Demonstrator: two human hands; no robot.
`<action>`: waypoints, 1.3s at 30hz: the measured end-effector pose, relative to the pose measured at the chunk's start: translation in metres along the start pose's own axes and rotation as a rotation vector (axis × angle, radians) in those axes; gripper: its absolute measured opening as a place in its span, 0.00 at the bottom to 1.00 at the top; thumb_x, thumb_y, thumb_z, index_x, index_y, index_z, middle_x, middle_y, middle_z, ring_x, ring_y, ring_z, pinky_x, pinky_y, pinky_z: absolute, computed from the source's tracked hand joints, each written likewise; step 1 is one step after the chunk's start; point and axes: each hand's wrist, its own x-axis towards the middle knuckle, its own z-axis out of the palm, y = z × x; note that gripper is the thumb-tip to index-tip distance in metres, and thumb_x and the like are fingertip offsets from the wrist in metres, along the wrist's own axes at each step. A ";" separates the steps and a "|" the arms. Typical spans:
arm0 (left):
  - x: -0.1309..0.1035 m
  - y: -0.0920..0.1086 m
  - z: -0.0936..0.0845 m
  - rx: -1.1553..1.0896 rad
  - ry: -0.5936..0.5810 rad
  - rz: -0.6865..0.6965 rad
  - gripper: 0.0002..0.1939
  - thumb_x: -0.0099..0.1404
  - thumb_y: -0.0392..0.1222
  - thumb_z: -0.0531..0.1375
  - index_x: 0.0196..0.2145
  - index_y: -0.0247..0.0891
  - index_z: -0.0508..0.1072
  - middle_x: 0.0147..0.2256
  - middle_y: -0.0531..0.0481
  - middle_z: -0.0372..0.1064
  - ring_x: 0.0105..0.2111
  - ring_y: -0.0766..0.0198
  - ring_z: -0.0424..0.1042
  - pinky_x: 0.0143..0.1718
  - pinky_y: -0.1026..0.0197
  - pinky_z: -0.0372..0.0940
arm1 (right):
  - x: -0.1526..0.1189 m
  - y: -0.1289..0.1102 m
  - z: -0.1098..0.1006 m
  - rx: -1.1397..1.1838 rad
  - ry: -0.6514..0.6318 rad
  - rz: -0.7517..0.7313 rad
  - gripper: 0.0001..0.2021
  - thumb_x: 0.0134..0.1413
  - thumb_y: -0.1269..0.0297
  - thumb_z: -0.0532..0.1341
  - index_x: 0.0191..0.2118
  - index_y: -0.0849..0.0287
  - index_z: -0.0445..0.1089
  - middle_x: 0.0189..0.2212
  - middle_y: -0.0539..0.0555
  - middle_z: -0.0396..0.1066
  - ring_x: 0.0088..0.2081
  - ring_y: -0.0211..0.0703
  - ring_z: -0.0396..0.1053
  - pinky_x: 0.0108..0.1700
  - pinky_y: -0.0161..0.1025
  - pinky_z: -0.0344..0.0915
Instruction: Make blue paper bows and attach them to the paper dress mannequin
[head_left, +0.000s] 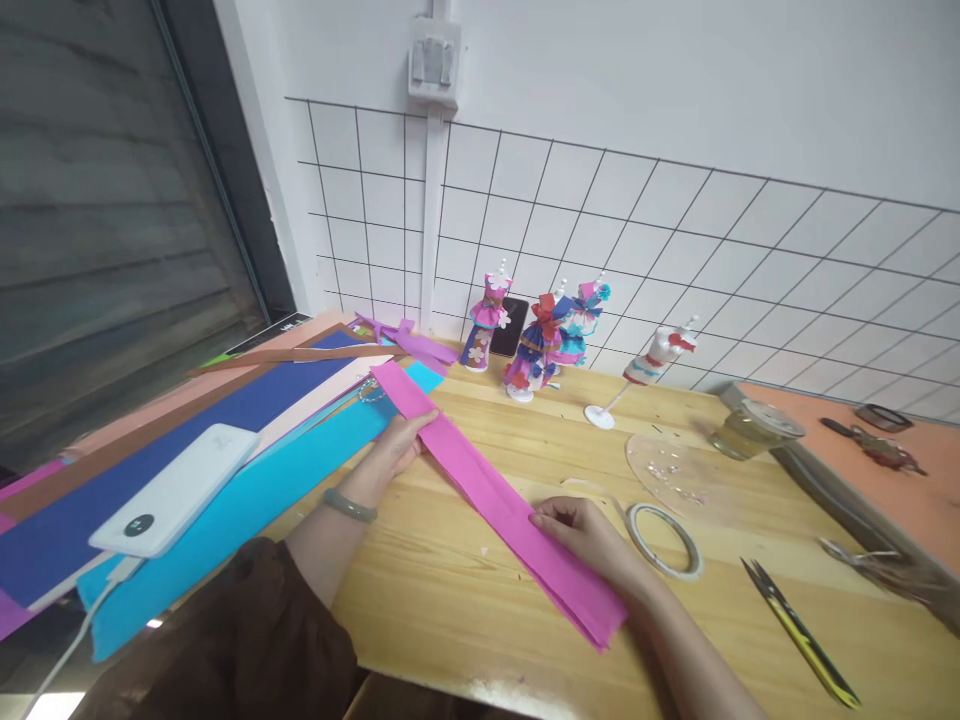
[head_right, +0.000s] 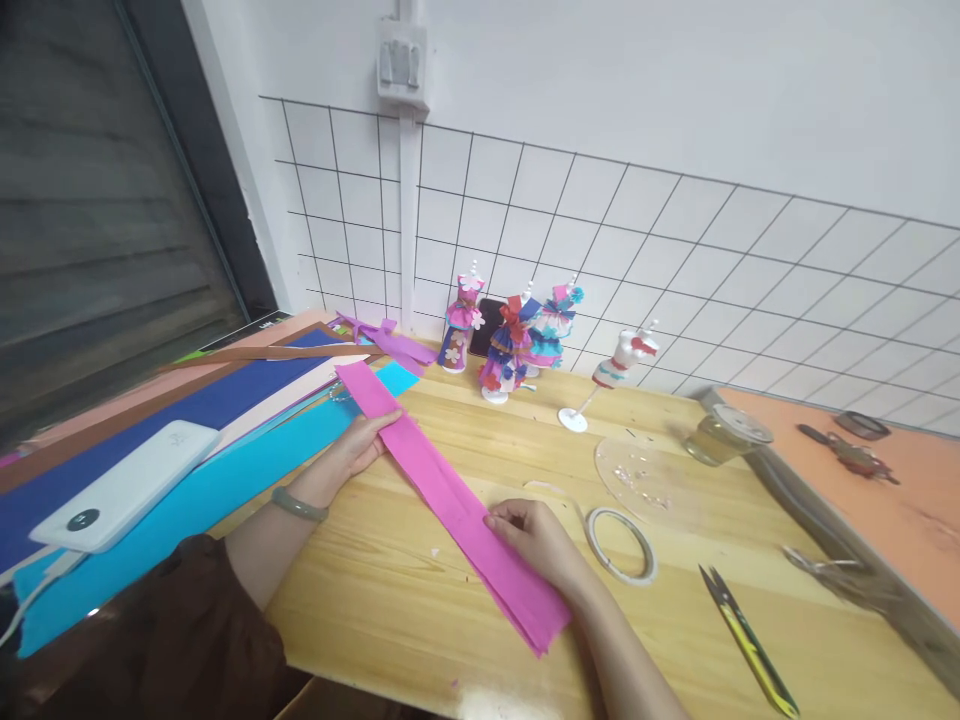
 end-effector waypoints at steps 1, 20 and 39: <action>-0.002 -0.001 0.001 0.006 -0.051 -0.007 0.14 0.47 0.34 0.63 0.33 0.31 0.68 0.31 0.43 0.71 0.33 0.59 0.71 0.39 0.53 0.66 | 0.000 -0.001 0.000 -0.002 0.011 -0.004 0.14 0.51 0.59 0.52 0.19 0.60 0.60 0.19 0.48 0.60 0.23 0.34 0.56 0.25 0.32 0.52; -0.005 -0.007 0.002 0.071 -0.218 -0.009 0.13 0.51 0.34 0.60 0.37 0.32 0.67 0.34 0.41 0.71 0.33 0.58 0.71 0.37 0.51 0.67 | 0.003 0.009 0.002 -0.079 0.162 -0.046 0.10 0.49 0.60 0.55 0.28 0.60 0.69 0.26 0.52 0.68 0.29 0.40 0.64 0.30 0.34 0.59; -0.001 -0.005 0.002 -0.015 -0.145 0.017 0.12 0.52 0.33 0.59 0.37 0.32 0.67 0.34 0.43 0.71 0.33 0.60 0.71 0.38 0.52 0.67 | 0.005 0.012 -0.002 -0.025 0.196 -0.006 0.16 0.53 0.54 0.49 0.32 0.59 0.69 0.28 0.52 0.70 0.30 0.41 0.66 0.32 0.35 0.60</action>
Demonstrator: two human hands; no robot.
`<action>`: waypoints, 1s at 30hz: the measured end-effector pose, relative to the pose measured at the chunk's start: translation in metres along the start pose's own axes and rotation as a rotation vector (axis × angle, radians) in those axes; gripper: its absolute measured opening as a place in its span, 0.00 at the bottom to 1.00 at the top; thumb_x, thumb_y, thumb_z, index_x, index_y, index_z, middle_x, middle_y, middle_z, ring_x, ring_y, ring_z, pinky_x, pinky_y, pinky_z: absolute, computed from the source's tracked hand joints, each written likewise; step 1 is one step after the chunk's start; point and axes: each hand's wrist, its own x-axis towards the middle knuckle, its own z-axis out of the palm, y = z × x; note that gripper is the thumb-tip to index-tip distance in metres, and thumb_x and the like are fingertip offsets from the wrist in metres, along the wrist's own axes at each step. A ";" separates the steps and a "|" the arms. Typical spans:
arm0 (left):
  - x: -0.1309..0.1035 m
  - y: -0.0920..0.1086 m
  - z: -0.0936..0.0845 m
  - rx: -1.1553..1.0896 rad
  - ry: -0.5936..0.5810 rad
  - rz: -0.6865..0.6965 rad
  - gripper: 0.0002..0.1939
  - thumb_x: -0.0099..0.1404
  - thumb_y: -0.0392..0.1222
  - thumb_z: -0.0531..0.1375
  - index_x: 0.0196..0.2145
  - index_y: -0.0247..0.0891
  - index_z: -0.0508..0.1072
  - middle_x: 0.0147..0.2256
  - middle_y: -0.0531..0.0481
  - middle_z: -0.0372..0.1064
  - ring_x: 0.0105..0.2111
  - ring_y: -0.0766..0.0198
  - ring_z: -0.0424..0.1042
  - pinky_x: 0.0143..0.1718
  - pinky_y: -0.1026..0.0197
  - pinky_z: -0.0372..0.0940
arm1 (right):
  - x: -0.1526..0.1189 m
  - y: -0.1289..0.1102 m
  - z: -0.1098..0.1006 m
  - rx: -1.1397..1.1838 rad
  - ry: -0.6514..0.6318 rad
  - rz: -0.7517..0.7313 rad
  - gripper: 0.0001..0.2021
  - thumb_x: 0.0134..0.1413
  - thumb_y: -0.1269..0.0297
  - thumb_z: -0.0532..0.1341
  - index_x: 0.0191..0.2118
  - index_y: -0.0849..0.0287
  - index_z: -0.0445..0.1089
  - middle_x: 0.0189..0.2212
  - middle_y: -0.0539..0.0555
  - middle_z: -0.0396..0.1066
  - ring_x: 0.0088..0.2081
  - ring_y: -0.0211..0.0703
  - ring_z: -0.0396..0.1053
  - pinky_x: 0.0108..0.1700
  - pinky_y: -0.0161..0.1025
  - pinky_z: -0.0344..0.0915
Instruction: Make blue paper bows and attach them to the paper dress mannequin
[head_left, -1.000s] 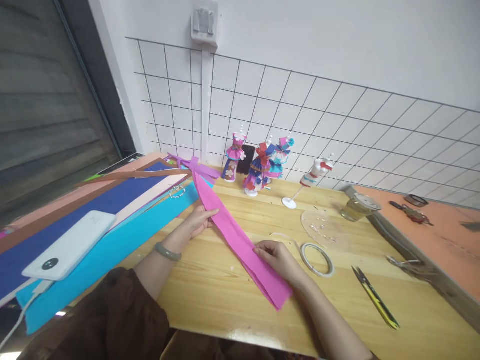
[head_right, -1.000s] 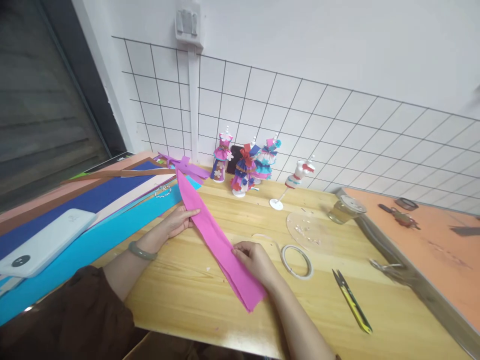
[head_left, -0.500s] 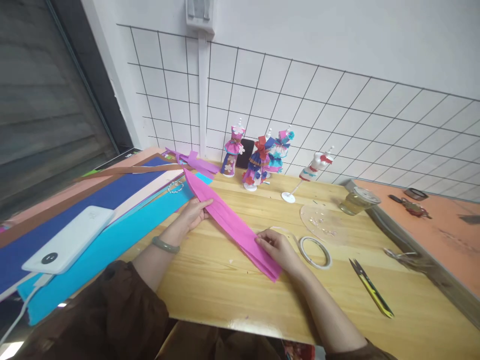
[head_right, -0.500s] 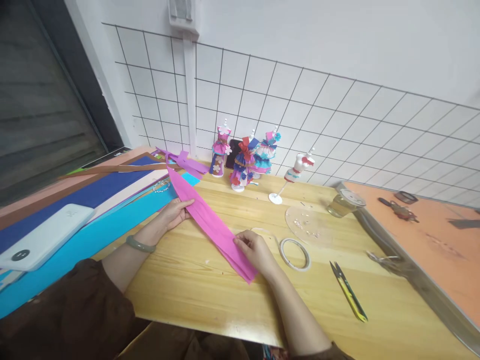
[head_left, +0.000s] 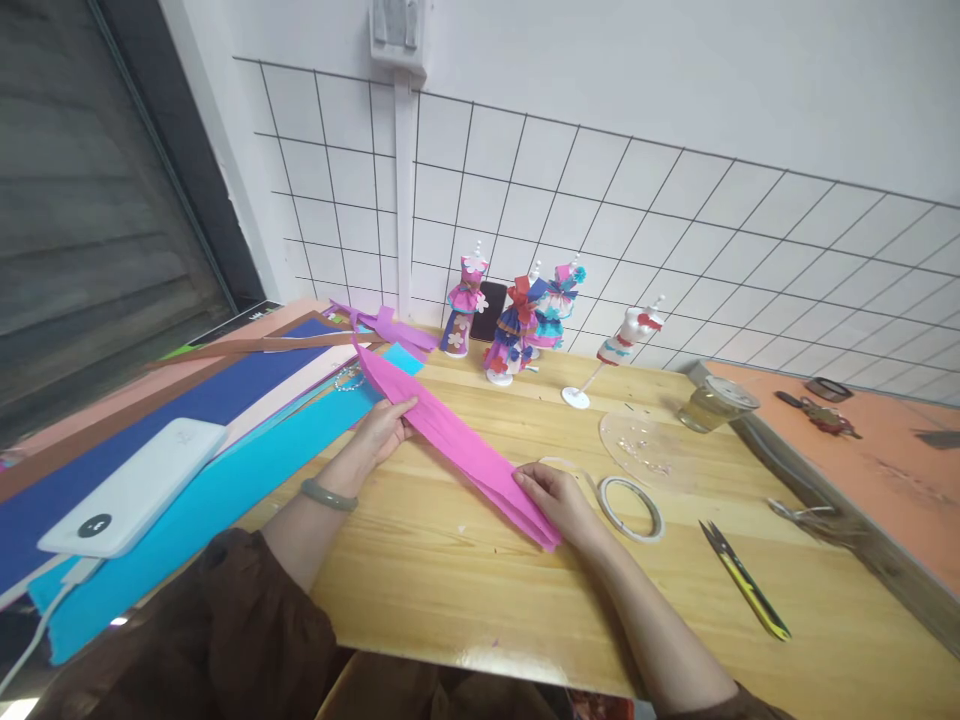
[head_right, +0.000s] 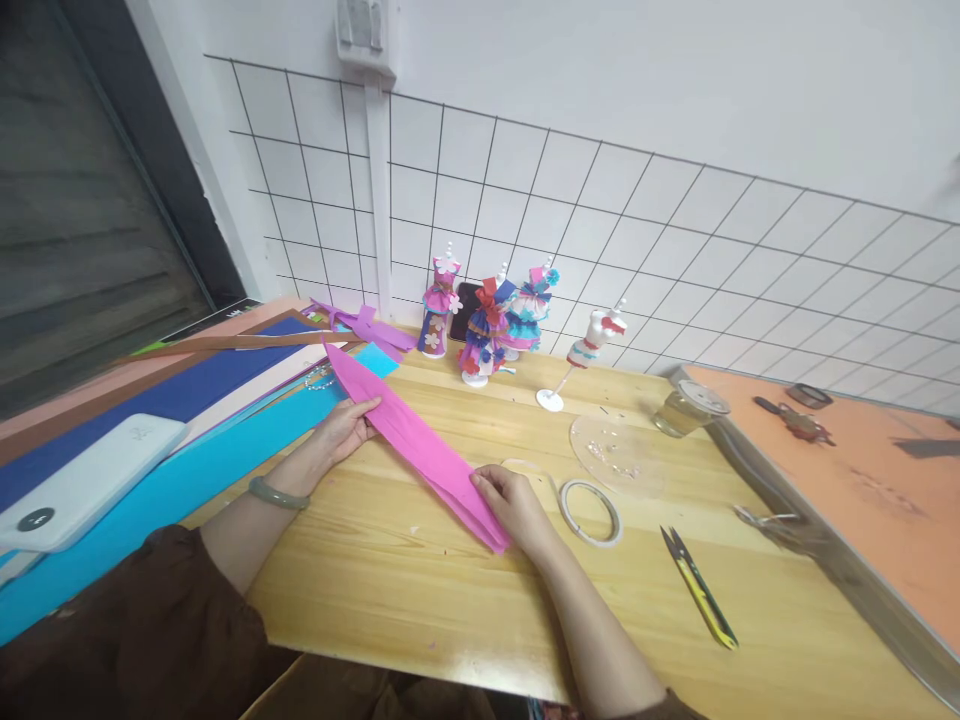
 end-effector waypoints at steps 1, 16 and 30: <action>0.000 0.000 0.001 -0.007 -0.004 0.001 0.12 0.52 0.33 0.59 0.37 0.32 0.67 0.34 0.43 0.71 0.33 0.60 0.71 0.38 0.53 0.67 | 0.000 -0.001 0.001 0.004 0.000 -0.001 0.16 0.53 0.54 0.49 0.32 0.59 0.69 0.28 0.52 0.70 0.31 0.41 0.66 0.32 0.35 0.60; -0.002 -0.002 0.005 -0.012 -0.010 -0.015 0.11 0.50 0.31 0.61 0.34 0.31 0.68 0.33 0.43 0.70 0.33 0.61 0.71 0.39 0.55 0.66 | -0.001 -0.005 0.004 -0.059 0.001 -0.039 0.15 0.51 0.54 0.52 0.32 0.60 0.68 0.26 0.51 0.69 0.27 0.39 0.63 0.28 0.34 0.57; 0.008 -0.002 -0.003 -0.088 0.227 0.046 0.09 0.51 0.29 0.58 0.32 0.32 0.67 0.29 0.48 0.70 0.29 0.65 0.70 0.34 0.60 0.67 | 0.005 0.010 0.002 -0.073 0.133 -0.003 0.14 0.51 0.58 0.51 0.38 0.58 0.69 0.30 0.53 0.71 0.30 0.43 0.66 0.33 0.37 0.61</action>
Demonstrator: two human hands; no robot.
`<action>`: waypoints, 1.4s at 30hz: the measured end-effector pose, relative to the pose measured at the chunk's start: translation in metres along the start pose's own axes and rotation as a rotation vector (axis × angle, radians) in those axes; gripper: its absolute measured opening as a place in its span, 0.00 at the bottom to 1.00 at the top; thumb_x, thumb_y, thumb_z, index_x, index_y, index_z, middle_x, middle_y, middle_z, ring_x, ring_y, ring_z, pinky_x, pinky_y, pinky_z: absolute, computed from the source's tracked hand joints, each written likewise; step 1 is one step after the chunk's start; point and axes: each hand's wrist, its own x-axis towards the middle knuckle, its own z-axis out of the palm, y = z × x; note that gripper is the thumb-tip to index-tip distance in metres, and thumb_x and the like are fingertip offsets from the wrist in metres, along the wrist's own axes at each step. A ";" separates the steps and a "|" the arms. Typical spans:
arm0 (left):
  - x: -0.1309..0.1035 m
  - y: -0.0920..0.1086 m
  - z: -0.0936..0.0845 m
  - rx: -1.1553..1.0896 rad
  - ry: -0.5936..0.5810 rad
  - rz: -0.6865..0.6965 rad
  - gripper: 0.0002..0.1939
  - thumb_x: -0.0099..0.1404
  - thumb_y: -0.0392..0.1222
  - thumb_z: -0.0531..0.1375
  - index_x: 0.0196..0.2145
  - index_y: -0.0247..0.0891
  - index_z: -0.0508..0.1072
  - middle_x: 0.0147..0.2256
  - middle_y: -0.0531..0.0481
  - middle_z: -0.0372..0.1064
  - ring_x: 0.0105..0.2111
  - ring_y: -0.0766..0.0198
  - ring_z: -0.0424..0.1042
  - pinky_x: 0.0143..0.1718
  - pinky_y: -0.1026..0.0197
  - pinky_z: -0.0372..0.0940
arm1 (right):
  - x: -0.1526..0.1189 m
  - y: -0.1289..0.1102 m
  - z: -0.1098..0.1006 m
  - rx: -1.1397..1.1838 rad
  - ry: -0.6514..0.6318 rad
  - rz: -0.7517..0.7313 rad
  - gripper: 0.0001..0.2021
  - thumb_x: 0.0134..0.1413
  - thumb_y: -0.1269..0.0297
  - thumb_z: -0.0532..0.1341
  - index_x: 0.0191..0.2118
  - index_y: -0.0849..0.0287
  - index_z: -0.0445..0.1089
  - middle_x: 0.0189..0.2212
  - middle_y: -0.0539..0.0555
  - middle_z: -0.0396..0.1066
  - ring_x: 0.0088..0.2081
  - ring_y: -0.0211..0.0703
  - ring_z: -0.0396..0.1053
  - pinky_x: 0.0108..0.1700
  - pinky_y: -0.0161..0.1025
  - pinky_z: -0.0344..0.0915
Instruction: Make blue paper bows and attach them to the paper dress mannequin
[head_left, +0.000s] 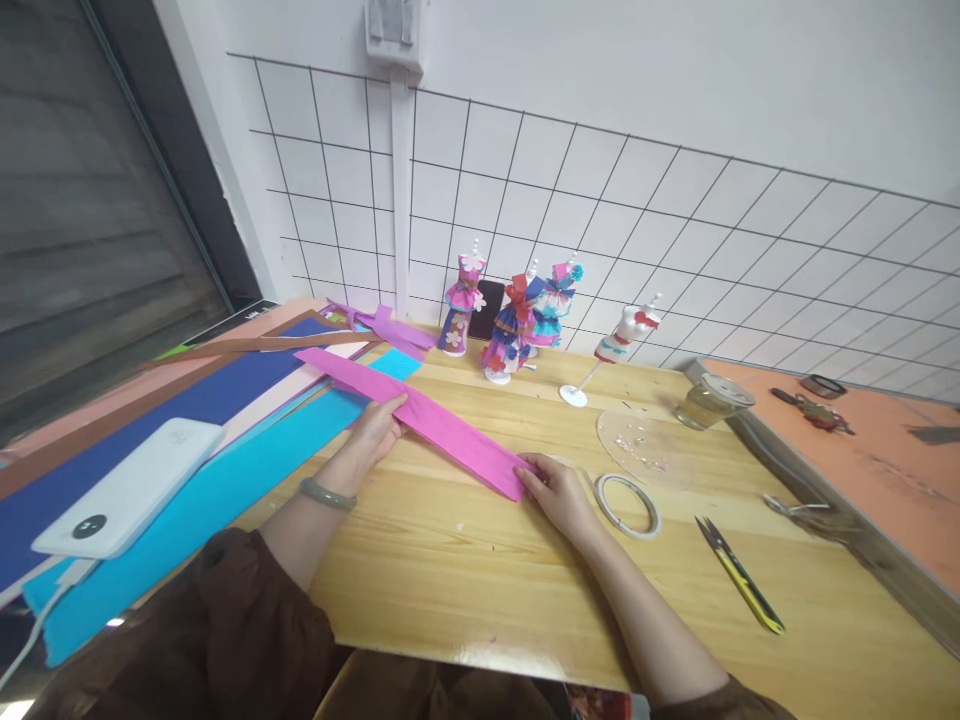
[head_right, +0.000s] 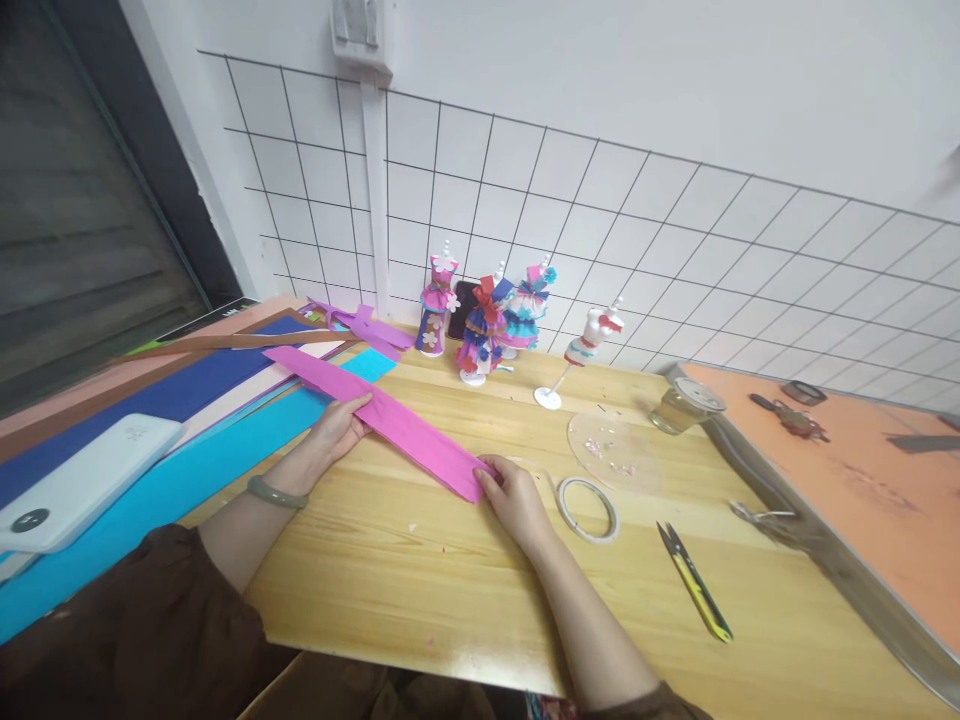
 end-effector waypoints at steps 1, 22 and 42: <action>0.000 0.000 0.000 0.001 0.008 0.003 0.09 0.50 0.29 0.58 0.32 0.32 0.67 0.29 0.48 0.70 0.29 0.65 0.70 0.34 0.60 0.67 | 0.000 0.001 0.000 -0.013 0.010 0.004 0.15 0.51 0.57 0.51 0.37 0.58 0.69 0.29 0.53 0.71 0.29 0.43 0.65 0.32 0.36 0.60; -0.006 -0.003 0.001 0.021 -0.118 -0.002 0.12 0.48 0.29 0.62 0.33 0.34 0.67 0.31 0.48 0.70 0.34 0.63 0.71 0.41 0.57 0.66 | 0.001 0.001 0.005 0.051 -0.025 0.011 0.16 0.50 0.53 0.51 0.27 0.60 0.68 0.20 0.50 0.64 0.24 0.38 0.60 0.26 0.33 0.57; -0.004 -0.005 -0.001 0.091 -0.084 -0.057 0.14 0.48 0.28 0.61 0.35 0.30 0.68 0.35 0.42 0.70 0.36 0.58 0.71 0.42 0.50 0.65 | -0.008 0.034 -0.089 -0.521 0.088 0.451 0.19 0.45 0.49 0.52 0.20 0.59 0.68 0.19 0.55 0.69 0.23 0.43 0.65 0.25 0.36 0.53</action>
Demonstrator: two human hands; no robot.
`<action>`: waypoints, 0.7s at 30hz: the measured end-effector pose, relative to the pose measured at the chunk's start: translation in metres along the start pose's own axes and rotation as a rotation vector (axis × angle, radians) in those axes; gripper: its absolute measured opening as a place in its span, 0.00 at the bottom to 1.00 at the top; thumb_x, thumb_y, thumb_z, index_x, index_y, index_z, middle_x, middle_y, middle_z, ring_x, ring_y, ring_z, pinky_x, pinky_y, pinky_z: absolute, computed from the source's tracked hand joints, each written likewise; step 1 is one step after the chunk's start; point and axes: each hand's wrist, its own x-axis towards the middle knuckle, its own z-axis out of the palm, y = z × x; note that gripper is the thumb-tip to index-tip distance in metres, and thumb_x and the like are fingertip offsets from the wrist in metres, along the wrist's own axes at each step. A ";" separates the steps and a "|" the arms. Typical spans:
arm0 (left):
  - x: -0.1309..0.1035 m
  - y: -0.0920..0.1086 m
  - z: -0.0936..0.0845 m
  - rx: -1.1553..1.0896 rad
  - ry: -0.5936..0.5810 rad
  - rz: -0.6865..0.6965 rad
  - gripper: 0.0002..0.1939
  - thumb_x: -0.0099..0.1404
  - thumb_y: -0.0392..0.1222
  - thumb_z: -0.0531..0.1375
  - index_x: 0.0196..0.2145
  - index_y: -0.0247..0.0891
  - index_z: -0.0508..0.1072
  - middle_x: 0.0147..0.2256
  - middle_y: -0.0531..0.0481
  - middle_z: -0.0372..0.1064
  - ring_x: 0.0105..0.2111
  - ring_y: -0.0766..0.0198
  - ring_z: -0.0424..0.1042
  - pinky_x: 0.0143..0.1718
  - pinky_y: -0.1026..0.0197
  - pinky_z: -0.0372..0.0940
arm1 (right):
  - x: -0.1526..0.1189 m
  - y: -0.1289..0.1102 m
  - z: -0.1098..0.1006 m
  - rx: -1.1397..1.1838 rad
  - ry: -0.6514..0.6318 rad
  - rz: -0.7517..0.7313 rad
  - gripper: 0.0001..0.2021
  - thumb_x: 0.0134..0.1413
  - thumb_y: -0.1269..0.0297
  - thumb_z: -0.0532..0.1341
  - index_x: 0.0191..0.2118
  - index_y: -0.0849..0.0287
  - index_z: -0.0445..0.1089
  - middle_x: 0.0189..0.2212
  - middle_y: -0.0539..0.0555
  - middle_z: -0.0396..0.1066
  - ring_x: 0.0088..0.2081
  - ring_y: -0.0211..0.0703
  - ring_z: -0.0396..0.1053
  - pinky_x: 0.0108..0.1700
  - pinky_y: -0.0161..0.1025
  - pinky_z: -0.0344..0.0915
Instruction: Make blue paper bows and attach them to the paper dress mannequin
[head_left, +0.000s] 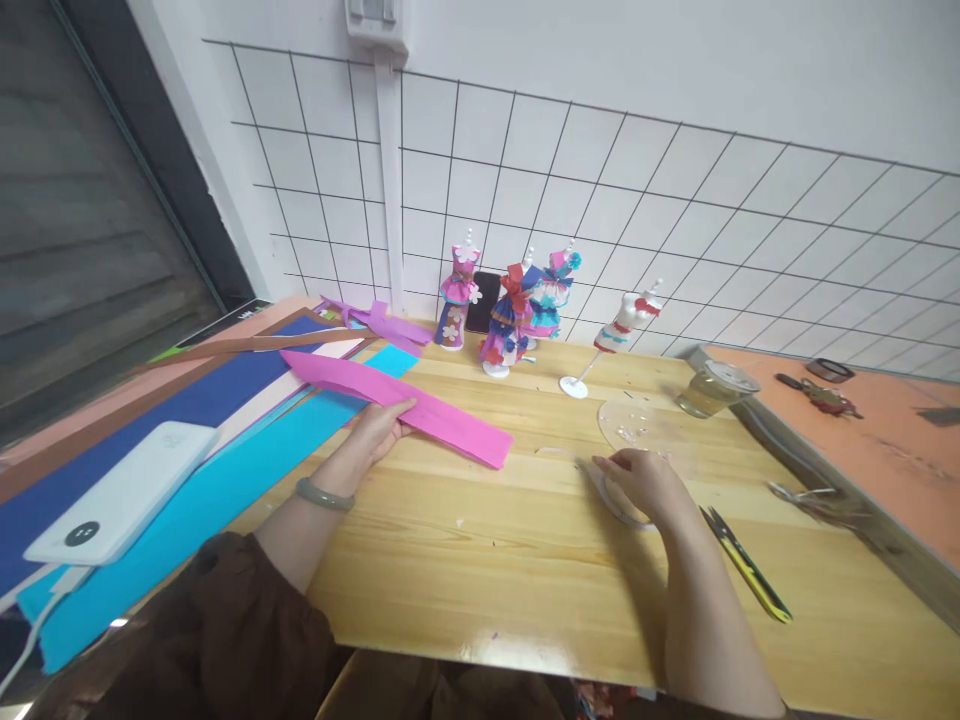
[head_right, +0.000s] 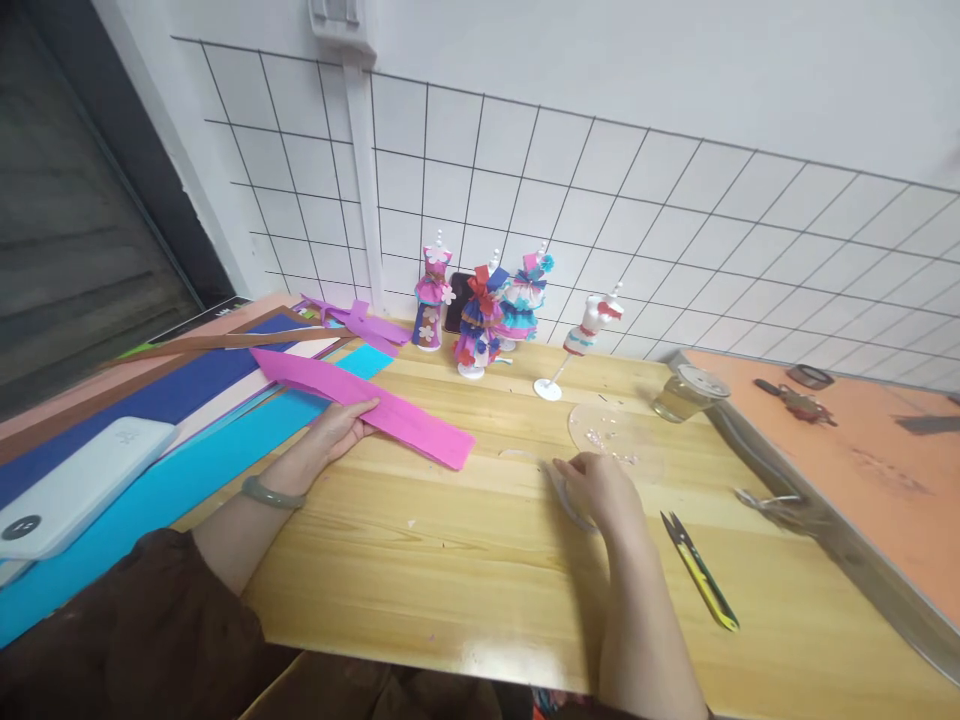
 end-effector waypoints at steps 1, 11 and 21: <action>0.002 0.000 -0.001 -0.010 0.018 0.012 0.13 0.48 0.28 0.61 0.35 0.30 0.68 0.35 0.42 0.71 0.36 0.59 0.71 0.42 0.50 0.65 | -0.001 0.002 -0.001 -0.035 -0.065 0.022 0.20 0.44 0.47 0.52 0.18 0.59 0.66 0.17 0.55 0.68 0.21 0.42 0.64 0.24 0.36 0.52; 0.013 -0.001 -0.005 -0.082 0.145 0.100 0.12 0.50 0.26 0.60 0.35 0.31 0.67 0.35 0.44 0.71 0.37 0.59 0.71 0.41 0.48 0.66 | -0.011 -0.017 0.004 -0.222 -0.151 0.017 0.19 0.46 0.54 0.50 0.12 0.58 0.59 0.16 0.54 0.66 0.20 0.40 0.62 0.22 0.34 0.50; -0.003 -0.003 0.001 0.165 -0.117 -0.009 0.17 0.47 0.30 0.64 0.36 0.31 0.68 0.37 0.43 0.70 0.39 0.57 0.70 0.42 0.49 0.66 | -0.021 -0.050 0.027 0.032 0.133 -0.233 0.18 0.49 0.50 0.49 0.20 0.57 0.63 0.17 0.50 0.66 0.20 0.37 0.62 0.22 0.33 0.49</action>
